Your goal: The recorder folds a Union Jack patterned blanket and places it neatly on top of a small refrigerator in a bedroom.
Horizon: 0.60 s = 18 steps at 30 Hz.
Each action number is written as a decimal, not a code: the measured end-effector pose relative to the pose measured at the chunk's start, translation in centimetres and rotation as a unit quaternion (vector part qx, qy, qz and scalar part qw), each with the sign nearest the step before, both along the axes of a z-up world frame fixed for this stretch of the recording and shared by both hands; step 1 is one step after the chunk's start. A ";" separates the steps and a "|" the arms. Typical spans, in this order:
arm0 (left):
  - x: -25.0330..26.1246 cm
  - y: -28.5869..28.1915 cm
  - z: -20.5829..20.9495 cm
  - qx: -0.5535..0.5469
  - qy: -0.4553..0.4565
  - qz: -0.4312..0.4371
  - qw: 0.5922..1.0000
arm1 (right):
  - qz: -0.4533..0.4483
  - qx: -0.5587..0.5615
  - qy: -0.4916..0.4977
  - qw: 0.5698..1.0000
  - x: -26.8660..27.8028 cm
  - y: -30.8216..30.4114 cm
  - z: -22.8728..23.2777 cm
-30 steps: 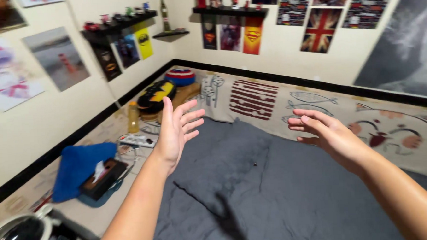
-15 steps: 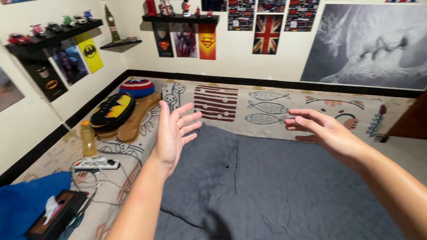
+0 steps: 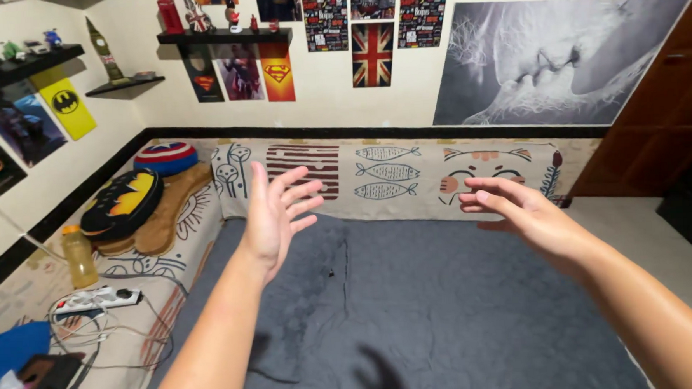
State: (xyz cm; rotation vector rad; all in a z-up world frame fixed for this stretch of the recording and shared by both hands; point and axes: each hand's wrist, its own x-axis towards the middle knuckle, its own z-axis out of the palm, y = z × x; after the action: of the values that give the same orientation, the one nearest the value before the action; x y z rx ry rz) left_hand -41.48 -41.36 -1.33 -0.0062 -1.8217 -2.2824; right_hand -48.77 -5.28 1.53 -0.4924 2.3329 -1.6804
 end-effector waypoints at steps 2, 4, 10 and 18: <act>-1.3 2.1 0.5 -0.023 -0.002 -0.004 1.000 | -0.005 -0.013 -0.006 1.000 -1.2 1.8 0.6; -2.2 4.0 1.0 -0.046 -0.006 -0.002 0.999 | -0.004 -0.025 -0.014 1.000 -2.7 3.6 0.5; -5.2 8.3 2.5 -0.083 -0.028 0.030 0.996 | 0.029 -0.060 -0.020 0.998 -7.7 7.8 -0.1; -6.2 11.7 3.9 -0.140 -0.077 0.057 0.986 | 0.113 -0.147 -0.038 0.982 -16.2 10.1 -3.5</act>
State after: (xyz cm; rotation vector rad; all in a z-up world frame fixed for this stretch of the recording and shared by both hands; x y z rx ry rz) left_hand -47.73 -29.62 2.59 0.2299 -2.1456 -1.9831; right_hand -64.98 4.82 -1.97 -0.7041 1.9014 -1.8989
